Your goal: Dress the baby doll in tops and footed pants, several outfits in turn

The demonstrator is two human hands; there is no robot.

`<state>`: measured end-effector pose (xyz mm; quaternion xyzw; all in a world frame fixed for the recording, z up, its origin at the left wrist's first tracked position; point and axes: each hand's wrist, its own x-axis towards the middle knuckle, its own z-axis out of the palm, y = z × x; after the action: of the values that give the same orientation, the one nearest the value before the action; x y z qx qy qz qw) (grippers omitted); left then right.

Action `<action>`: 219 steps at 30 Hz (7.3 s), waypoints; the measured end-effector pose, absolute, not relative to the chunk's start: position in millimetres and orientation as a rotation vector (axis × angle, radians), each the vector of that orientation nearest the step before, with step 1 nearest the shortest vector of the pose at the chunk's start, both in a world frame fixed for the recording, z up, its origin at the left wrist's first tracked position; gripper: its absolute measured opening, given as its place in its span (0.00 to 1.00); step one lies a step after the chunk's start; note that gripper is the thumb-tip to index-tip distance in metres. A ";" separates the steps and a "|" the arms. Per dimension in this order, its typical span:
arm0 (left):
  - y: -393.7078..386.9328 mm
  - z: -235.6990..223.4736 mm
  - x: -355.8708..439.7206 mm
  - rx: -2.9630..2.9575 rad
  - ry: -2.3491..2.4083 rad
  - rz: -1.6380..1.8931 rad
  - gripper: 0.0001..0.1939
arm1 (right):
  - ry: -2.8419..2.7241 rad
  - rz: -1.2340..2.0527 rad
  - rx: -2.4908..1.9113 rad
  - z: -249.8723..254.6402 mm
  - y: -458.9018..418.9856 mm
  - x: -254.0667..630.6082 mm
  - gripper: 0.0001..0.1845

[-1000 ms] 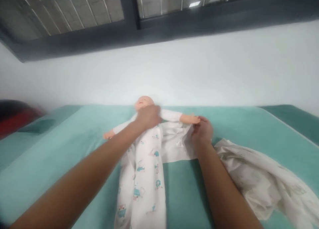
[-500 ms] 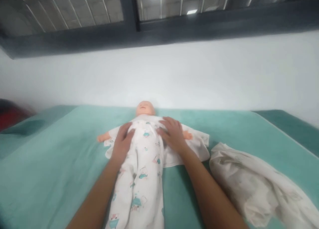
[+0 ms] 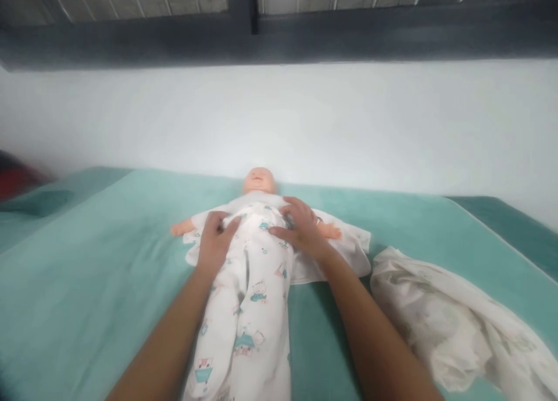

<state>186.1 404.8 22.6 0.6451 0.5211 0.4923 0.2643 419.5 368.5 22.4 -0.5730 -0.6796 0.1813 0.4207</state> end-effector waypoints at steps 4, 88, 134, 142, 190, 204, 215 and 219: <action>399.3 24.0 188.4 1.828 1.430 1.397 0.16 | -1.736 0.412 -1.419 22.2 368.1 419.7 0.19; 280.0 12.7 105.9 1.496 0.738 0.799 0.34 | -1.500 0.982 -1.377 -2.4 214.6 380.2 0.22; 188.0 9.9 107.5 1.914 1.046 0.880 0.41 | -1.362 0.768 -1.526 -20.3 122.3 332.2 0.34; 168.7 40.4 99.5 1.691 1.147 0.760 0.31 | -1.319 1.004 -1.393 -24.3 106.7 347.7 0.16; 156.6 171.2 0.5 2.261 1.509 0.979 0.16 | -2.250 0.401 -1.215 201.2 142.3 296.5 0.21; 140.3 190.4 13.4 1.713 1.312 1.281 0.12 | -1.909 0.665 -1.343 208.7 133.2 307.1 0.20; 136.5 194.8 39.5 1.528 1.152 1.658 0.13 | -1.602 0.605 -1.237 207.5 122.2 285.4 0.20; 131.2 205.6 52.0 1.566 1.066 1.740 0.11 | -1.560 0.705 -1.146 218.4 114.9 267.2 0.21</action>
<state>52.0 131.2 205.6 0.5844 0.3977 0.6493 0.2806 267.2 114.9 218.4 -0.4768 -0.6492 0.2936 0.5148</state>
